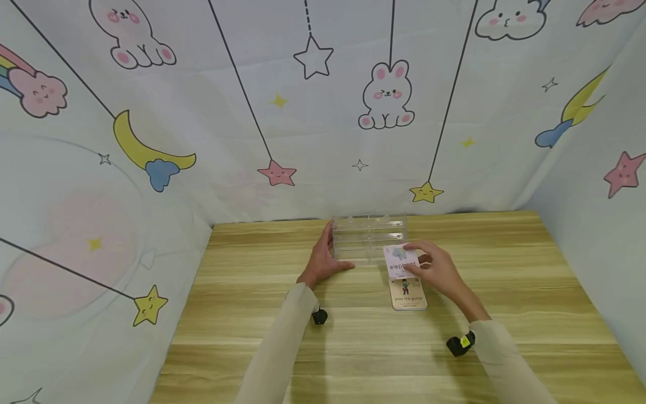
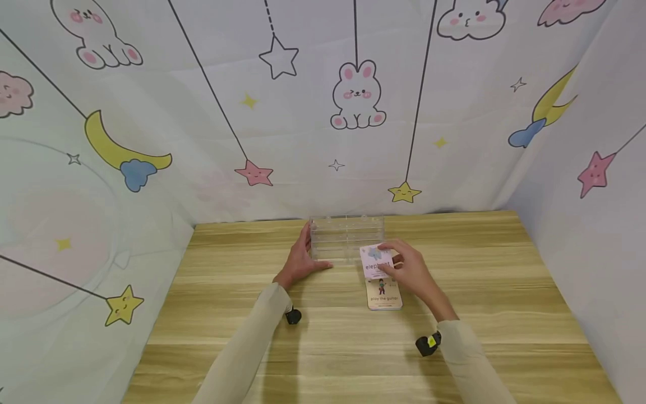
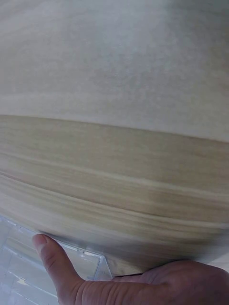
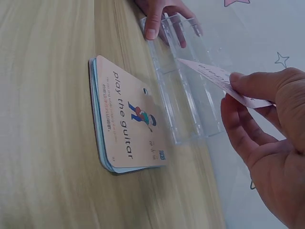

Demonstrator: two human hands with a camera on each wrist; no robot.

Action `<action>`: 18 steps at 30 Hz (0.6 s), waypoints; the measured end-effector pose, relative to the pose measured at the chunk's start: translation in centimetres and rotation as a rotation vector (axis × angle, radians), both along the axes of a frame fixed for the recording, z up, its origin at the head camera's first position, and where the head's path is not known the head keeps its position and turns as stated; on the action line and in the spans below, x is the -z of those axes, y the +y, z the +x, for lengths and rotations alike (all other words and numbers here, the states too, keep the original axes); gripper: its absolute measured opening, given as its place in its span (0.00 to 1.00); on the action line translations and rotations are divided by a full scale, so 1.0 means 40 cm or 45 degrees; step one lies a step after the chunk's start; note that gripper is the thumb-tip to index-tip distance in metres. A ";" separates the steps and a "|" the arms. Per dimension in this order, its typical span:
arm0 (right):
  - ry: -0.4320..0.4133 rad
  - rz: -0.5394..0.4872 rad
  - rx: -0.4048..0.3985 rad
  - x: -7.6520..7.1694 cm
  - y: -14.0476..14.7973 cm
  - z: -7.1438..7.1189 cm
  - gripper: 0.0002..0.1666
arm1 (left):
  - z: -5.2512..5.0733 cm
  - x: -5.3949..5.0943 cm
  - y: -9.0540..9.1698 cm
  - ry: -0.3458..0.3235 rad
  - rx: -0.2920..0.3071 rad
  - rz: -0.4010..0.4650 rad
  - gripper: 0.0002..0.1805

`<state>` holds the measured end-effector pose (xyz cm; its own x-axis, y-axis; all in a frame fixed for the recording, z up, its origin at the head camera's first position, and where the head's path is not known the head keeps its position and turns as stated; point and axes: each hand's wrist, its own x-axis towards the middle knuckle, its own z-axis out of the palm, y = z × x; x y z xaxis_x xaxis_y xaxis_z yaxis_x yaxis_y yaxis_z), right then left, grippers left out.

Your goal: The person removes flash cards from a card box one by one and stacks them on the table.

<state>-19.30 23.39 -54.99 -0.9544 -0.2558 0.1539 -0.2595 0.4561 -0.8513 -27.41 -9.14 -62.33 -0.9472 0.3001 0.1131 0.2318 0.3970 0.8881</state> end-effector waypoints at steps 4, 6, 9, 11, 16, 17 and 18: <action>-0.090 -0.054 -0.019 0.004 0.007 0.021 0.26 | -0.002 0.000 0.001 -0.015 -0.004 0.011 0.76; -0.134 -0.060 -0.023 0.010 0.011 0.031 0.26 | -0.002 0.000 0.001 -0.017 -0.006 0.011 0.76; -0.178 -0.057 -0.023 0.022 0.017 0.044 0.26 | -0.002 0.000 0.002 -0.022 -0.009 0.005 0.76; -0.202 -0.062 -0.026 0.032 0.021 0.050 0.26 | -0.002 0.001 0.002 -0.022 -0.010 0.000 0.76; -0.251 -0.079 -0.016 0.056 0.027 0.063 0.27 | -0.002 0.005 0.000 -0.023 -0.006 0.003 0.76; -0.264 -0.079 -0.012 0.060 0.028 0.065 0.27 | -0.002 0.005 0.000 -0.021 -0.006 0.006 0.76; -0.273 -0.076 -0.007 0.062 0.027 0.068 0.27 | -0.002 0.005 0.000 -0.022 -0.005 0.007 0.76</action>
